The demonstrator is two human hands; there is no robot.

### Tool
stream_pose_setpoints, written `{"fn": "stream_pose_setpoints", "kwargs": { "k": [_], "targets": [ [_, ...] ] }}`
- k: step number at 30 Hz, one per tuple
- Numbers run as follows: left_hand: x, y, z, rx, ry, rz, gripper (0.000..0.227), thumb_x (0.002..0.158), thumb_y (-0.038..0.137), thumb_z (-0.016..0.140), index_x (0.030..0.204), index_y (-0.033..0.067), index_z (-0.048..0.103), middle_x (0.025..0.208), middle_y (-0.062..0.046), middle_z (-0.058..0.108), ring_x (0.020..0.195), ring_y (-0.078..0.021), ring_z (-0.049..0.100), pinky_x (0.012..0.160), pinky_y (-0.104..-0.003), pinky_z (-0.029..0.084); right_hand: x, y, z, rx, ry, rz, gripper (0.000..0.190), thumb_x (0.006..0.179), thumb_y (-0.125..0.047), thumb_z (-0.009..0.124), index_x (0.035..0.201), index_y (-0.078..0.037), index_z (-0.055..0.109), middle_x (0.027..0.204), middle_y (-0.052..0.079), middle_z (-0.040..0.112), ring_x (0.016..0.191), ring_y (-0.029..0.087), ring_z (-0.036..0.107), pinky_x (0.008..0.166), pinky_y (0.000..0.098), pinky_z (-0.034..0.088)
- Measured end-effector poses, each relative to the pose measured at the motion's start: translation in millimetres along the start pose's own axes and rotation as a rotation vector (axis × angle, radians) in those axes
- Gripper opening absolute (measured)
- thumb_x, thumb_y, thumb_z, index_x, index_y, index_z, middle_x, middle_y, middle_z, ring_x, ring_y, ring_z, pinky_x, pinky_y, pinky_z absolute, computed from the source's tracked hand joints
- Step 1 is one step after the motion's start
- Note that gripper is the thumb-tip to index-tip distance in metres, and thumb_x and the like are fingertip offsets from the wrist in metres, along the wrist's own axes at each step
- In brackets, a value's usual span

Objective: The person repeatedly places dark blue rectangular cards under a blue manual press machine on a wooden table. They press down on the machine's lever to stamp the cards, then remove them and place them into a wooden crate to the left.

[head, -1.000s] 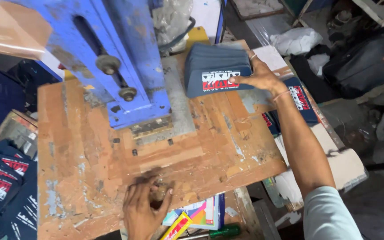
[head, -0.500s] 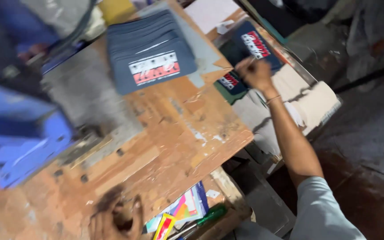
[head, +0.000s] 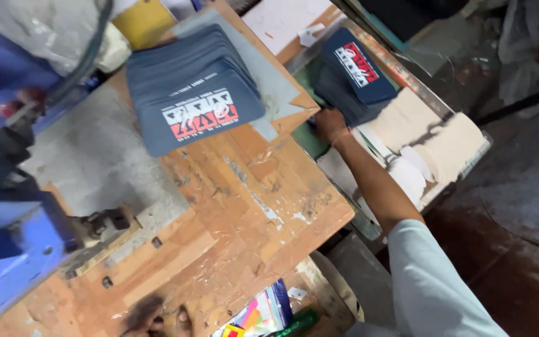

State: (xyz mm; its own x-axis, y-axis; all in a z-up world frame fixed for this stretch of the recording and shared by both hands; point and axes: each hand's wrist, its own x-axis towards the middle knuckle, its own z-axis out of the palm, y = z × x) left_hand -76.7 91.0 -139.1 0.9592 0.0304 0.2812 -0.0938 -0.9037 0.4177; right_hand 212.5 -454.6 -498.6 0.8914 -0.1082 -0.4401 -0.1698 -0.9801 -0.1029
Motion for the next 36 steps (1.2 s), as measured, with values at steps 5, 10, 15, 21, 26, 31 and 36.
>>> {"fn": "stream_pose_setpoints", "kwargs": {
  "k": [5, 10, 15, 21, 26, 31, 36],
  "targets": [
    [-5, 4, -13, 0.083, 0.061, -0.022, 0.047, 0.068, 0.031, 0.085, 0.108, 0.0074, 0.075, 0.09, -0.008, 0.07, 0.077, -0.0239, 0.065, 0.08, -0.04, 0.052, -63, -35, -39, 0.015, 0.174, 0.051, 0.071, 0.077, -0.031, 0.076, 0.14, -0.007, 0.056, 0.146, 0.024, 0.049, 0.138, 0.046, 0.044, 0.107, 0.052, 0.048],
    [-1, 20, -29, 0.081, 0.15, -0.006, 0.044, 0.071, 0.032, 0.083, 0.107, 0.008, 0.074, 0.096, -0.008, 0.071, 0.082, -0.0254, 0.066, 0.083, -0.04, 0.052, -44, -20, 19, 0.079, 0.259, 0.009, 0.071, 0.087, -0.041, 0.064, 0.149, -0.011, 0.045, 0.142, 0.031, 0.044, 0.132, 0.053, 0.04, 0.103, 0.0571, 0.045],
    [-7, 16, -29, 0.068, 0.14, -0.017, 0.034, 0.072, 0.035, 0.084, 0.093, 0.01, 0.074, 0.083, -0.007, 0.065, 0.077, -0.0296, 0.063, 0.075, -0.043, 0.052, -39, -19, 38, -0.007, 0.361, 0.046, 0.04, 0.101, -0.034, 0.053, 0.135, -0.014, 0.058, 0.134, 0.025, 0.055, 0.125, 0.048, 0.052, 0.087, 0.0544, 0.056],
    [0, 25, -39, 0.032, 0.146, -0.002, 0.033, 0.075, 0.034, 0.082, 0.095, 0.009, 0.074, 0.08, -0.008, 0.063, 0.076, -0.03, 0.061, 0.071, -0.044, 0.05, -43, -7, 7, -0.028, 0.466, -0.069, 0.035, 0.092, -0.034, 0.061, 0.117, -0.011, 0.069, 0.104, 0.021, 0.071, 0.092, 0.041, 0.071, 0.07, 0.0497, 0.06],
    [0, 25, -43, 0.006, 0.16, 0.018, 0.033, 0.075, 0.033, 0.08, 0.096, 0.0085, 0.074, 0.081, -0.008, 0.062, 0.079, -0.0309, 0.06, 0.075, -0.044, 0.049, -95, 25, -67, 0.267, 0.729, -0.043, 0.036, 0.082, -0.032, 0.081, 0.103, -0.004, 0.075, 0.089, 0.024, 0.073, 0.08, 0.041, 0.072, 0.07, 0.0502, 0.057],
    [-3, 24, -45, -0.027, 0.154, 0.035, 0.034, 0.076, 0.033, 0.08, 0.097, 0.0068, 0.073, 0.083, -0.009, 0.062, 0.079, -0.0313, 0.06, 0.075, -0.044, 0.047, -287, -39, -231, 0.348, 1.066, -0.114, 0.039, 0.09, -0.023, 0.091, 0.085, 0.006, 0.064, 0.07, 0.022, 0.06, 0.058, 0.033, 0.054, 0.059, 0.0458, 0.044],
    [-3, 24, -49, -0.051, 0.157, 0.093, 0.034, 0.079, 0.033, 0.08, 0.097, 0.0048, 0.072, 0.086, -0.011, 0.064, 0.082, -0.0325, 0.059, 0.074, -0.046, 0.046, -382, -133, -307, 0.373, 1.226, -0.368, 0.025, 0.1, -0.007, 0.085, 0.09, 0.004, 0.066, 0.08, 0.016, 0.063, 0.068, 0.025, 0.061, 0.063, 0.0354, 0.048]
  ]
}}
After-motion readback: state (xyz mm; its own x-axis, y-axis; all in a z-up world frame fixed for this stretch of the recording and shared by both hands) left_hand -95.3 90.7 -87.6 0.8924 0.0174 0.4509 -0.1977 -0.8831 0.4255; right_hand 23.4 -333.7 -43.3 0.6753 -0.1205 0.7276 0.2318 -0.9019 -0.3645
